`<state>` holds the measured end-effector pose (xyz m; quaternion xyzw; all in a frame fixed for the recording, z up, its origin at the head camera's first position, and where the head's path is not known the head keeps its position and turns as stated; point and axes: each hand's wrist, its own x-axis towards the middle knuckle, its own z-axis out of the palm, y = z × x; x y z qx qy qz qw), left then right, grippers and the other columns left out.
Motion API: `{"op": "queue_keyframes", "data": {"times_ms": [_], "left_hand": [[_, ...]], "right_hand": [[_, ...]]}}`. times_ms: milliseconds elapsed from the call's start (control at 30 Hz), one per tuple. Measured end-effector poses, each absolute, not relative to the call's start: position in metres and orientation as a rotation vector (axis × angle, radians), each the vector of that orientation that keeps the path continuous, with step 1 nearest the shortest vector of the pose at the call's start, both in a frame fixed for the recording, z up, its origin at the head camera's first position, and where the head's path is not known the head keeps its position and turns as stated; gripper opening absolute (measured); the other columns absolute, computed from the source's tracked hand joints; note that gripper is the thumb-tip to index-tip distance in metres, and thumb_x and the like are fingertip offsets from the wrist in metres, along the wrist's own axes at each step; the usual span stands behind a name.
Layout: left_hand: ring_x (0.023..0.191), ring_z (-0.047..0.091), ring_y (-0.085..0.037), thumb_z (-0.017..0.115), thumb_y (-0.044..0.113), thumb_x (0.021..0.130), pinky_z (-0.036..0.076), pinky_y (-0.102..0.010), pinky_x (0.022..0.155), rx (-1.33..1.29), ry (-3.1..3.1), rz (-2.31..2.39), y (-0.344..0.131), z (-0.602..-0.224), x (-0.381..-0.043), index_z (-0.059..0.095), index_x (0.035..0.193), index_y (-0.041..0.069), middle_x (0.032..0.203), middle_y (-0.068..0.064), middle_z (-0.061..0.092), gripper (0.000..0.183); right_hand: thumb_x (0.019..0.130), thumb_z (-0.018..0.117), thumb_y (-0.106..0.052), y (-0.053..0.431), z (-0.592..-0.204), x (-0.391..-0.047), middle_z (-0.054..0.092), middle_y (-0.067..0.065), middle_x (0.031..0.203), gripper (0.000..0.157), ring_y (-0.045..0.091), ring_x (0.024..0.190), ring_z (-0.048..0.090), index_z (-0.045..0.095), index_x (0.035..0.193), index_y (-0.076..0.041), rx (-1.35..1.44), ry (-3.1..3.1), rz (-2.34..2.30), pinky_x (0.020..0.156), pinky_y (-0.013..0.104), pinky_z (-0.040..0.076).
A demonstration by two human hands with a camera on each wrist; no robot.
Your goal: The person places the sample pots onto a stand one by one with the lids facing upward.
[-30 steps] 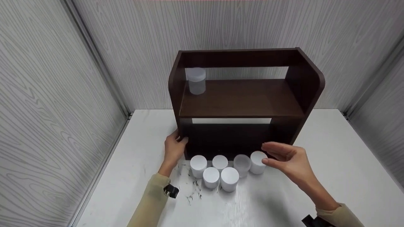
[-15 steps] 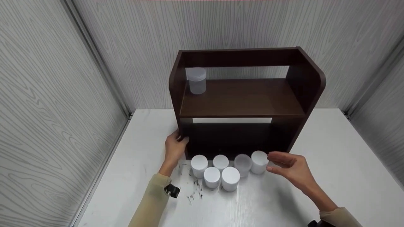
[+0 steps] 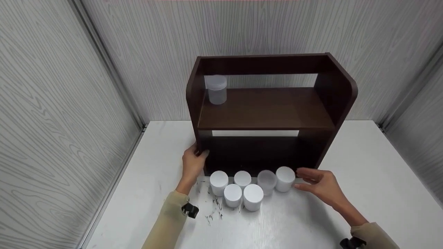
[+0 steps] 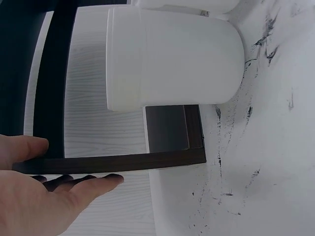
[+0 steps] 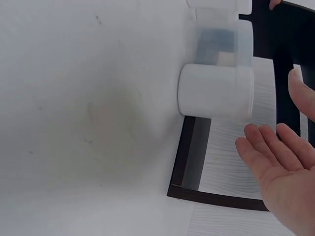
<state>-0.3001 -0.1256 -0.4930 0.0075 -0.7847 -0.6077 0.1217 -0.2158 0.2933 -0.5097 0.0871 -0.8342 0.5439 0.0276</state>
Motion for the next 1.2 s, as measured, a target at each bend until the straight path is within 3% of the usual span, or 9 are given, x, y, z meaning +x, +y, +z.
{"op": "queue_keyframes", "data": {"times_ms": [167, 567, 933, 1200], "left_hand": [[0.132, 0.058, -0.039, 0.067, 0.013, 0.101, 0.050, -0.048, 0.107, 0.013, -2.316, -1.768, -0.126, -0.493, -0.298, 0.052, 0.149, -0.007, 0.143, -0.025, 0.060, 0.054], [0.120, 0.066, -0.036, 0.069, 0.009, 0.100, 0.055, -0.048, 0.099, 0.026, -2.245, -1.714, -0.123, -0.497, -0.294, 0.064, 0.139, -0.005, 0.130, -0.023, 0.069, 0.041], [0.116, 0.068, -0.033, 0.069, 0.008, 0.101, 0.056, -0.045, 0.095, 0.001, -2.201, -1.736, -0.121, -0.496, -0.295, 0.064, 0.139, -0.005, 0.127, -0.022, 0.070, 0.041], [0.122, 0.065, -0.035, 0.068, 0.010, 0.102, 0.053, -0.046, 0.101, 0.023, -2.208, -1.763, -0.118, -0.491, -0.296, 0.059, 0.144, -0.005, 0.133, -0.023, 0.067, 0.046]], "right_hand": [[0.084, 0.092, -0.013, 0.296, -0.516, -0.224, 0.070, 0.021, 0.131, 0.061, 0.033, 0.121, 0.069, 0.067, 0.136, 0.005, 0.274, -2.580, 1.662, 0.099, 0.033, 0.055], [0.082, 0.092, -0.007, 0.295, -0.529, -0.237, 0.065, 0.027, 0.136, 0.068, 0.037, 0.121, 0.067, 0.061, 0.140, 0.010, 0.355, -2.530, 1.767, 0.099, 0.039, 0.054], [0.081, 0.093, -0.013, 0.295, -0.532, -0.247, 0.062, 0.025, 0.140, 0.073, 0.032, 0.120, 0.068, 0.060, 0.143, 0.008, 0.332, -2.584, 1.768, 0.091, 0.024, 0.056], [0.081, 0.093, -0.012, 0.294, -0.534, -0.253, 0.061, 0.025, 0.142, 0.073, 0.034, 0.122, 0.067, 0.060, 0.143, 0.008, 0.398, -2.592, 1.790, 0.095, 0.028, 0.056]]}}
